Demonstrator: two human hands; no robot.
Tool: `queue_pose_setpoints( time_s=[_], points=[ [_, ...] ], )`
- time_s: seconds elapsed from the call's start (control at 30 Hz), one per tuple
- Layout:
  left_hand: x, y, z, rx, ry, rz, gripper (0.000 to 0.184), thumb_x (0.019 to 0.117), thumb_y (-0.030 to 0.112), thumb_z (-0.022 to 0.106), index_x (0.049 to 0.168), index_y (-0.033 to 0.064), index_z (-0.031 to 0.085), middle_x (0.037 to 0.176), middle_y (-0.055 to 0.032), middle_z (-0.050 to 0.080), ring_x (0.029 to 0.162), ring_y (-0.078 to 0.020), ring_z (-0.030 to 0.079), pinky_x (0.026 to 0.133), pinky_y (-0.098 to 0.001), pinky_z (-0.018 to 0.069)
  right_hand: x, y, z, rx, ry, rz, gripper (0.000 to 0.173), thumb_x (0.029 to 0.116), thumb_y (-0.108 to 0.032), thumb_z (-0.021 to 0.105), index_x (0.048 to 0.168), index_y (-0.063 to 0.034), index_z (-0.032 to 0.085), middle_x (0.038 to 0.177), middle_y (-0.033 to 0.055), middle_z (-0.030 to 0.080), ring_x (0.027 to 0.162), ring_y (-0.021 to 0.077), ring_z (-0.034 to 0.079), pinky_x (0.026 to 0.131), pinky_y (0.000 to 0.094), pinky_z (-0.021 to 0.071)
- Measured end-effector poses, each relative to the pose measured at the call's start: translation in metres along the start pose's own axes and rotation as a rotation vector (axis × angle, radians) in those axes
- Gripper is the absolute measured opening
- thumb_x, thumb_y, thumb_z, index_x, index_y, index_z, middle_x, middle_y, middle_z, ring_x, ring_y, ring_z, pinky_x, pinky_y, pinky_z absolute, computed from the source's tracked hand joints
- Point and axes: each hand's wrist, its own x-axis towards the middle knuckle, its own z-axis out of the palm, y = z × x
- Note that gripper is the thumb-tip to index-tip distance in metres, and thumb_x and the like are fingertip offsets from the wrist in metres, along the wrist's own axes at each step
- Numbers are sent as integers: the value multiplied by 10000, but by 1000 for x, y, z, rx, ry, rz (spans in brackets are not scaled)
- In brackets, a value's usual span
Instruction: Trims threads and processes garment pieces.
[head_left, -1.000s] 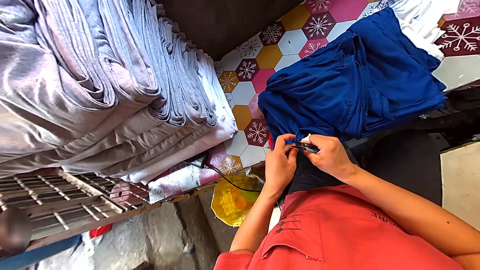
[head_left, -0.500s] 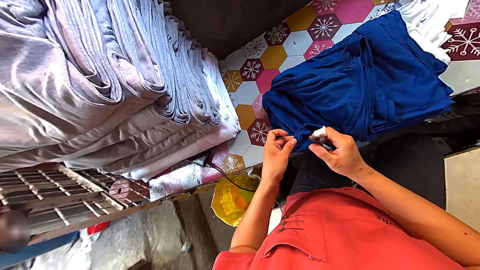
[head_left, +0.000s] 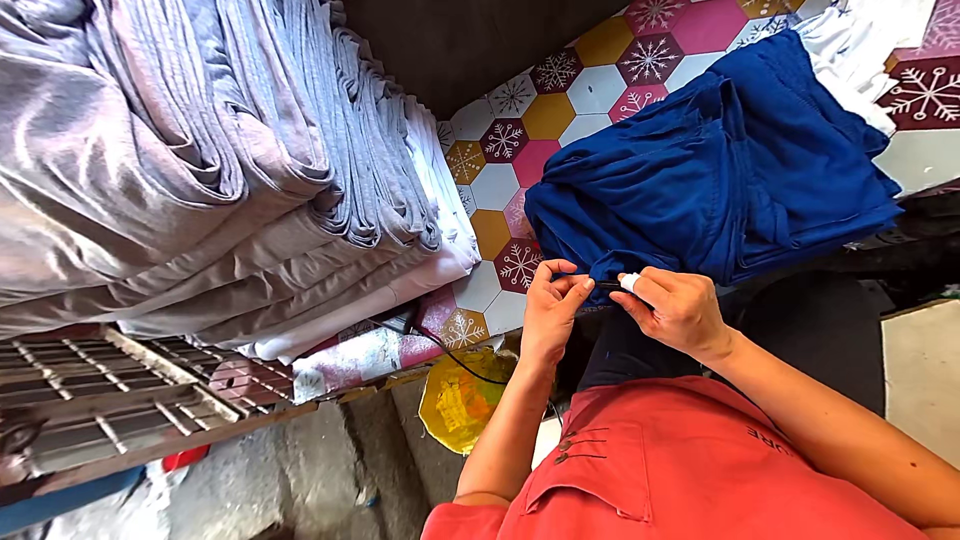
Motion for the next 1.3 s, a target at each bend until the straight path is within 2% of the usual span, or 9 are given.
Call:
queue_pose_setpoints(
  time_s=[0.17, 0.27, 0.37, 0.5, 0.63, 0.73, 0.87, 1.0, 1.3],
  points=[
    [0, -5, -4, 14, -6, 14, 230, 941, -58, 635, 1099, 87, 553, 840, 4, 712, 768, -57, 680, 752, -237, 567, 5, 5, -6, -24, -4, 132, 342, 989, -284, 653, 850, 28, 666, 714, 153, 633, 581, 272, 630, 469, 398, 479],
    [-1, -16, -8, 243, -11, 103, 325, 856, -43, 752, 1102, 51, 562, 873, -26, 701, 722, -74, 673, 669, -241, 582, 13, 12, -10, -163, -214, 318, 481, 842, -277, 830, 1185, 25, 681, 1082, 234, 674, 683, 374, 683, 497, 512, 520],
    [-4, -40, -14, 753, 86, 410, 232, 828, 4, 721, 1048, 4, 648, 898, -73, 691, 746, -130, 660, 671, -290, 559, 3, 20, -10, -280, -224, 285, 211, 871, -29, 710, 1072, 34, 696, 950, 236, 672, 600, 394, 656, 442, 518, 485],
    [-9, -69, -41, 1057, 8, 692, 112, 840, -38, 660, 933, -8, 713, 929, -158, 679, 860, -270, 687, 756, -385, 594, -25, 27, -33, -354, -126, 120, 75, 899, 6, 613, 917, 53, 668, 823, 226, 648, 537, 358, 618, 410, 455, 444],
    [-30, -76, -47, 1231, -304, 329, 204, 943, 20, 570, 1048, 2, 744, 1030, -188, 711, 1015, -343, 696, 890, -475, 568, -69, 26, -52, -201, -421, 303, 114, 886, -35, 622, 950, 35, 686, 850, 228, 652, 582, 397, 649, 438, 526, 479],
    [-35, -84, -42, 1013, -140, 348, 166, 945, 91, 608, 997, -6, 733, 890, -128, 710, 770, -203, 699, 726, -351, 595, -77, 13, -56, -18, -383, 520, 149, 875, -68, 628, 952, 39, 697, 867, 208, 688, 703, 353, 682, 584, 519, 530],
    [-28, -76, -11, 460, -86, -153, 210, 1003, 124, 641, 1137, -28, 699, 904, -61, 755, 675, -48, 676, 619, -205, 552, -69, -1, -49, 242, -340, 777, 185, 924, -135, 654, 1011, 17, 715, 878, 127, 699, 773, 121, 643, 727, 289, 535],
    [-14, -84, 15, -133, 74, -517, 200, 1037, 147, 596, 1050, -29, 689, 896, -102, 767, 611, -37, 656, 501, -150, 462, -66, -1, -42, 400, -377, 897, 334, 952, -369, 671, 1049, -51, 704, 891, 10, 687, 784, -4, 615, 720, 192, 510],
    [-24, -81, 24, -238, 141, -542, 134, 1014, 66, 608, 998, -26, 705, 772, -54, 716, 576, -33, 620, 503, -147, 474, -49, 5, -43, 623, -512, 1014, 216, 1059, -232, 524, 988, -91, 670, 708, -95, 536, 599, -35, 466, 572, 152, 391]
  ],
)
